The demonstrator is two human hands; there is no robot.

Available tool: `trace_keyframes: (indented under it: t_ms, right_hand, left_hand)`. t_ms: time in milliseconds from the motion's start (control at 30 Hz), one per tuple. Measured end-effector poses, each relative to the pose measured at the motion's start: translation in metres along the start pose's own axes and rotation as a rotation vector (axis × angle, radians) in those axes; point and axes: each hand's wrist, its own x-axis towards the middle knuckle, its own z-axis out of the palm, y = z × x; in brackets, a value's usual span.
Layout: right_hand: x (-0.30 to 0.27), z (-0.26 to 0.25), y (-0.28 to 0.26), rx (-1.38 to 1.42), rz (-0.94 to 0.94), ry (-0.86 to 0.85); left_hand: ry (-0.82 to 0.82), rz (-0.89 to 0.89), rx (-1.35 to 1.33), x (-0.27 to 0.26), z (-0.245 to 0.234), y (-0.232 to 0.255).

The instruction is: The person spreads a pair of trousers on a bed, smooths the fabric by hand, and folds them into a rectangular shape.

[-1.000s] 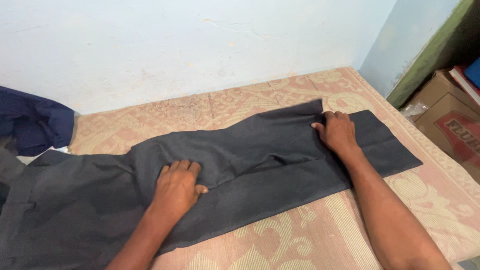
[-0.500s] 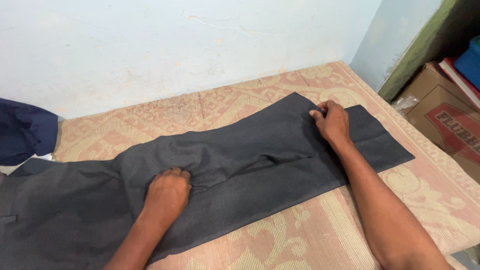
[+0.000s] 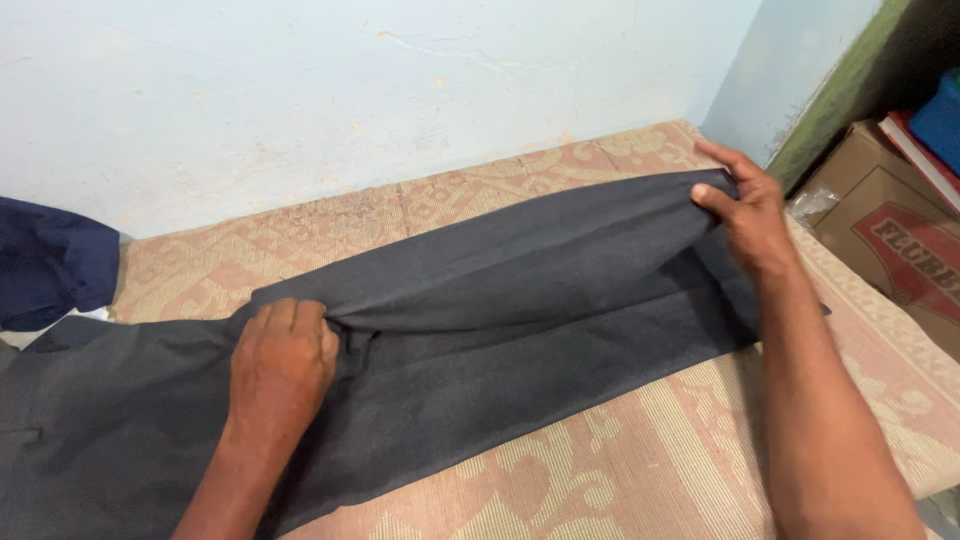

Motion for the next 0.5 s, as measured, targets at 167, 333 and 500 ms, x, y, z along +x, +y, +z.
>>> trace_keyframes:
  t_ms: [167,333,500]
  right_hand:
    - [0.0,-0.03,0.019,-0.365,0.127,-0.448]
    - [0.002,-0.005,0.019,-0.71,-0.063,-0.33]
    - [-0.02,0.016,-0.033,-0.602,-0.793,0.497]
  left_hand:
    - [0.02,0.008,-0.126,-0.006,0.001,0.016]
    - [-0.105,-0.078,-0.136,-0.007,0.024,0.004]
    - [0.279,-0.051,0.068,0.0,-0.019,-0.011]
